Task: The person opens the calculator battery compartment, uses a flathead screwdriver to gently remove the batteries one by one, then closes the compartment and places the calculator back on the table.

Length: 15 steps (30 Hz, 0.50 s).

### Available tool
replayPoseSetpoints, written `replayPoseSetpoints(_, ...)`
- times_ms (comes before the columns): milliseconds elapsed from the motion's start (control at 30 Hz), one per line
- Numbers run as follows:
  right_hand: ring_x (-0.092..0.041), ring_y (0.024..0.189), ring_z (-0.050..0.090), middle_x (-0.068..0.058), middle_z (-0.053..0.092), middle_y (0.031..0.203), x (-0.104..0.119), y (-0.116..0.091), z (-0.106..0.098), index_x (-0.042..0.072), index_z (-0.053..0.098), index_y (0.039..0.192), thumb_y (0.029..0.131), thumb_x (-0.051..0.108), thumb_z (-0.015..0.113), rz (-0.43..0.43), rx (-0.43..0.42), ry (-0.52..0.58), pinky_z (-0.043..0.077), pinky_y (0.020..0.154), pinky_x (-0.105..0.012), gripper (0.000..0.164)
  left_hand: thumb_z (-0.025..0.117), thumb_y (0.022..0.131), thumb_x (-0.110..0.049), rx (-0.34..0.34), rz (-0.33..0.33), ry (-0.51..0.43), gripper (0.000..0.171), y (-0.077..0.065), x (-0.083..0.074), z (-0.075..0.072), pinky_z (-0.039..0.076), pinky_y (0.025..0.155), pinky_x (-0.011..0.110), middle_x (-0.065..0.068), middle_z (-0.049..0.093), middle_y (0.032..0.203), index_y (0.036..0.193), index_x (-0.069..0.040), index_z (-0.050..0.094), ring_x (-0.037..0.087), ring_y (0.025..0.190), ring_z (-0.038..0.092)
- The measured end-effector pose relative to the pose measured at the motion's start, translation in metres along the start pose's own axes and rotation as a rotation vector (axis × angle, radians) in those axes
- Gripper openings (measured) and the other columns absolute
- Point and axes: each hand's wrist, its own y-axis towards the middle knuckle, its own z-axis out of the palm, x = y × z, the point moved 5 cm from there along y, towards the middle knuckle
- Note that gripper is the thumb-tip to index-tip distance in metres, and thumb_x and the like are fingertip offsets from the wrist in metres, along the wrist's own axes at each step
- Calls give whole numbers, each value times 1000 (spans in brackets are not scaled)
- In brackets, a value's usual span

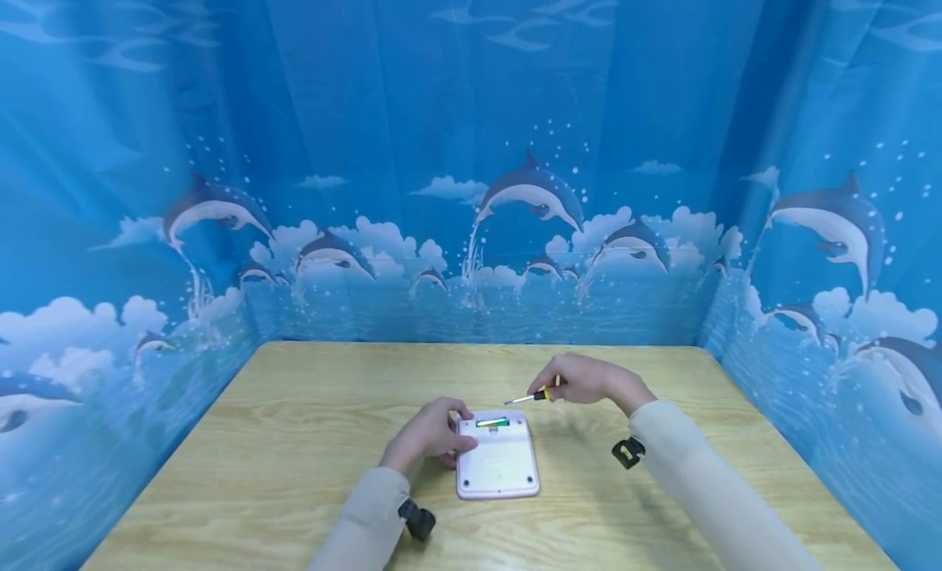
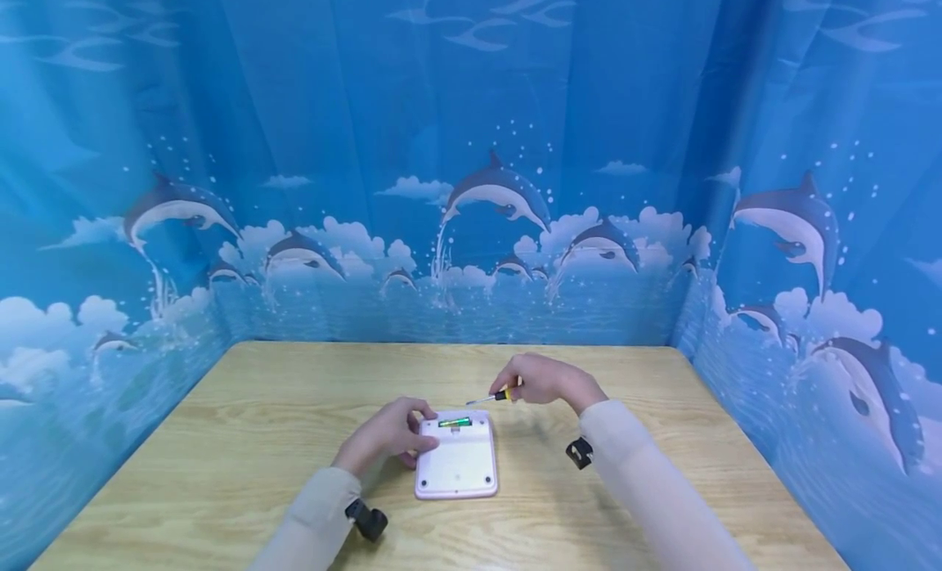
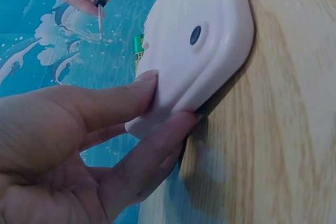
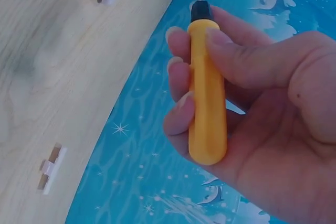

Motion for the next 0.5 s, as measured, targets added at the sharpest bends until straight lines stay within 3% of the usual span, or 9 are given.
replayPoseSetpoints(100, -21, 90, 70, -9, 77, 107, 0, -2, -1, 8, 73, 128, 99, -4, 59, 10, -19, -8, 57, 74, -24, 34, 83, 86, -11, 0, -3, 3, 35, 0, 1, 0, 61, 56, 28, 13, 60, 97, 118, -10, 69, 23, 69, 66)
replayPoseSetpoints(300, -14, 97, 68, -6, 76, 113, 0, -7, -3, 7, 74, 124, 99, -1, 63, 21, -52, -73, 61, 83, -32, 29, 82, 87, -10, -8, -10, 1, 33, 1, 1, 1, 61, 56, 28, 13, 59, 96, 117, -11, 69, 23, 71, 66)
replayPoseSetpoints(500, -16, 97, 67, -5, 73, 109, -2, -13, -5, 7, 73, 120, 97, -1, 64, 92, -51, -107, 61, 86, -36, 26, 83, 86, -11, -15, -13, 3, 34, 1, 1, 1, 61, 56, 29, 13, 60, 96, 117, -11, 69, 23, 71, 66)
